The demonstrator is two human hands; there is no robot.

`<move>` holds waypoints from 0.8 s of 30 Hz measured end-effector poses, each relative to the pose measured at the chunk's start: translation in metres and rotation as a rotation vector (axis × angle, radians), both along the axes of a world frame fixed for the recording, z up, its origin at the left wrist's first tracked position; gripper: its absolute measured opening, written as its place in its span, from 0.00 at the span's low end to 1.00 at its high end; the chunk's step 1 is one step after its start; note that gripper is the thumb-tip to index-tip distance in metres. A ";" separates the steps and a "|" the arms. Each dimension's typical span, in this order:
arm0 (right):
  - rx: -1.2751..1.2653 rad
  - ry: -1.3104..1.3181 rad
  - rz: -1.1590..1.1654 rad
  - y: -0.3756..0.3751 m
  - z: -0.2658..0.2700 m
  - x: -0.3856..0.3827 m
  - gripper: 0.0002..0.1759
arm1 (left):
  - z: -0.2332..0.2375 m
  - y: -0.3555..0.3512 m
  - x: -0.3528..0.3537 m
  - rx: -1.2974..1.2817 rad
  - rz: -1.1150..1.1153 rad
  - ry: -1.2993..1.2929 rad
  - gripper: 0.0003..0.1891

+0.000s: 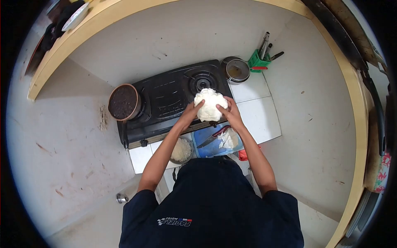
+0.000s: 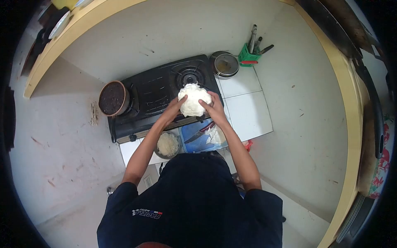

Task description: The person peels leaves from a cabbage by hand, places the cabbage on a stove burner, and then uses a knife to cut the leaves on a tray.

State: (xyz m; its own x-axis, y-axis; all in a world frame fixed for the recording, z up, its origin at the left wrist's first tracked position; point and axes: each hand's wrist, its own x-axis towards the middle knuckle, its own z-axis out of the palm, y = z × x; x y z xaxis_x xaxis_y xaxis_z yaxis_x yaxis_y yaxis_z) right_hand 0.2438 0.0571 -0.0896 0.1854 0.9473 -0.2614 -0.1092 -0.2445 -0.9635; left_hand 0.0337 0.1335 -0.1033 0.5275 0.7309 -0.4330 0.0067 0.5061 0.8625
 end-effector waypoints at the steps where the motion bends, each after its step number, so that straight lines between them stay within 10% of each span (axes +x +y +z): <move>1: 0.003 -0.002 -0.016 0.016 -0.009 0.003 0.39 | -0.001 0.016 0.002 0.075 0.033 0.045 0.36; 4: 0.219 -0.503 -0.053 0.066 -0.053 0.014 0.40 | 0.014 0.061 0.009 0.203 0.043 0.250 0.29; 13: 0.181 -0.847 -0.101 0.131 -0.049 0.014 0.39 | -0.017 0.142 0.025 0.282 0.047 0.379 0.27; 24: 0.053 -0.633 -0.042 0.129 -0.045 0.015 0.36 | -0.057 0.144 0.015 0.338 0.086 0.262 0.30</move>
